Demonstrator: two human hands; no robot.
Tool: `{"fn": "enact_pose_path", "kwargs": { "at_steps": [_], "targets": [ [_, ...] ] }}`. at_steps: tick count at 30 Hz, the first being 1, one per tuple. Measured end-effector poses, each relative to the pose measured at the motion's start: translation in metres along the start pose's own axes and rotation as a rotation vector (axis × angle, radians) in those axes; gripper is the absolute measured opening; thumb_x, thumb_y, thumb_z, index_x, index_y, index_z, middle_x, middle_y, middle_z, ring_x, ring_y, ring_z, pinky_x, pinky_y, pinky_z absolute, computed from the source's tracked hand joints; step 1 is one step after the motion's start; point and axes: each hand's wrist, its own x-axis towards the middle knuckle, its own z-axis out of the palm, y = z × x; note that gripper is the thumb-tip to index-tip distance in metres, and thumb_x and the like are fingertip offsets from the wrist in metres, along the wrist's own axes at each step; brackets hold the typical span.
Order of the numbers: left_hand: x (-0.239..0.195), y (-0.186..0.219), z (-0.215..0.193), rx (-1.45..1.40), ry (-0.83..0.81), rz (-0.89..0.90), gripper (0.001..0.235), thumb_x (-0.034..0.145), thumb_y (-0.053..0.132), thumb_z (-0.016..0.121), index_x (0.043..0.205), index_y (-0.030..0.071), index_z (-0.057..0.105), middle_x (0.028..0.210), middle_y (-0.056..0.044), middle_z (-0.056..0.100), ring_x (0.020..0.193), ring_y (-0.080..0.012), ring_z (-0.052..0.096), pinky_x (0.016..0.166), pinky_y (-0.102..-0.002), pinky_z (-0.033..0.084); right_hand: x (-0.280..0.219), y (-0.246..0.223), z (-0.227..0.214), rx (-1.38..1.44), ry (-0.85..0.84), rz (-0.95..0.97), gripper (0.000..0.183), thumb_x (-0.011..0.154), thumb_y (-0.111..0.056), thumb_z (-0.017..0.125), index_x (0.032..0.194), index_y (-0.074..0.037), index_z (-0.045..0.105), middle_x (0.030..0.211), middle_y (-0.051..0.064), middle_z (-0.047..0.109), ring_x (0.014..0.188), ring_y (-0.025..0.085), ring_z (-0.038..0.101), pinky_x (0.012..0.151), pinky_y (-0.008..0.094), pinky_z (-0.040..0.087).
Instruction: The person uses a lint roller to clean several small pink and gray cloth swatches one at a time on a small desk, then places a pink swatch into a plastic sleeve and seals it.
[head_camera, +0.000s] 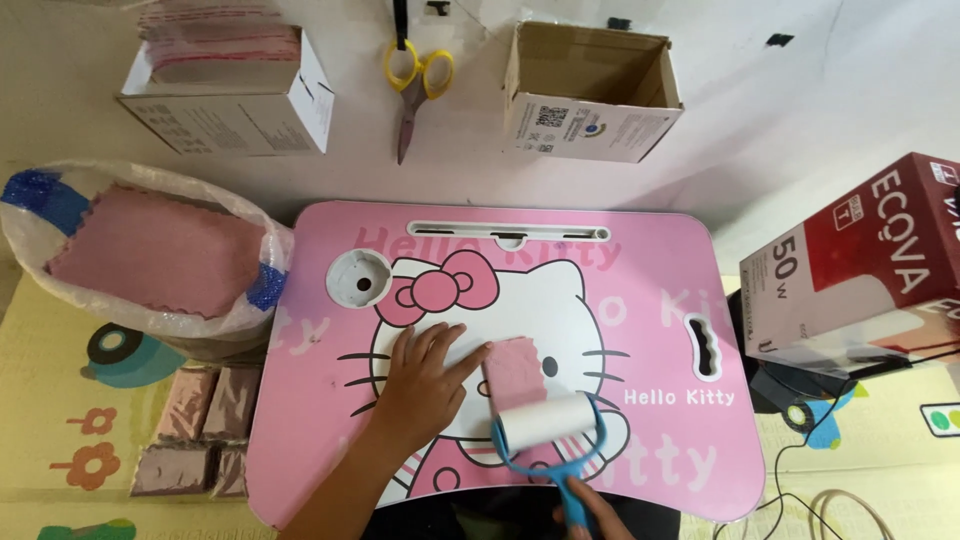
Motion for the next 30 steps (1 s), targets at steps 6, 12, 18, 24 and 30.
{"fn": "enact_pose_path", "kwargs": {
  "at_steps": [6,12,18,24,30],
  "targets": [
    [-0.001,-0.002,0.001,-0.011,0.013,-0.008,0.062,0.082,0.019,0.068,0.143,0.029,0.059,0.141,-0.008,0.057,0.131,-0.0311,0.05,0.113,-0.059,0.033,-0.002,-0.138,0.043,-0.106,-0.029,-0.065,0.052,0.094,-0.025,0.054,0.144,-0.024,0.068,0.049,0.013,0.062,0.041,0.019,0.055,0.046,0.029,0.044],
    [-0.001,-0.003,-0.002,-0.071,0.003,-0.035,0.064,0.083,0.012,0.064,0.146,0.021,0.057,0.142,-0.004,0.057,0.133,-0.0271,0.049,0.114,-0.056,0.032,0.005,-0.139,0.045,-0.139,-0.071,-0.117,0.051,0.097,-0.022,0.052,0.147,-0.023,0.062,0.054,0.011,0.061,0.04,0.019,0.054,0.046,0.03,0.047],
    [-0.001,-0.002,-0.001,-0.015,-0.004,0.008,0.065,0.08,0.013,0.069,0.142,0.03,0.06,0.141,-0.009,0.056,0.131,-0.0317,0.049,0.112,-0.06,0.033,0.001,-0.034,0.008,-0.085,0.013,-0.093,0.048,0.091,-0.023,0.062,0.138,-0.019,0.074,0.091,0.008,0.083,0.057,0.013,0.062,0.059,0.024,0.051],
    [-0.001,-0.001,0.0,0.014,-0.006,0.01,0.062,0.082,0.013,0.066,0.141,0.029,0.061,0.141,-0.01,0.056,0.13,-0.0322,0.05,0.111,-0.06,0.034,-0.004,-0.04,0.014,-0.232,-0.02,-0.012,0.052,0.091,-0.034,0.062,0.142,-0.026,0.065,0.1,0.005,0.081,0.073,0.013,0.07,0.073,0.026,0.054],
    [0.0,-0.002,-0.001,-0.003,-0.012,-0.001,0.063,0.081,0.015,0.068,0.142,0.029,0.06,0.143,-0.008,0.055,0.132,-0.0317,0.049,0.113,-0.06,0.032,-0.003,-0.134,0.041,-0.159,-0.047,-0.099,0.049,0.096,-0.024,0.054,0.143,-0.024,0.068,0.047,0.01,0.061,0.039,0.017,0.054,0.045,0.029,0.044]
  ]
}}
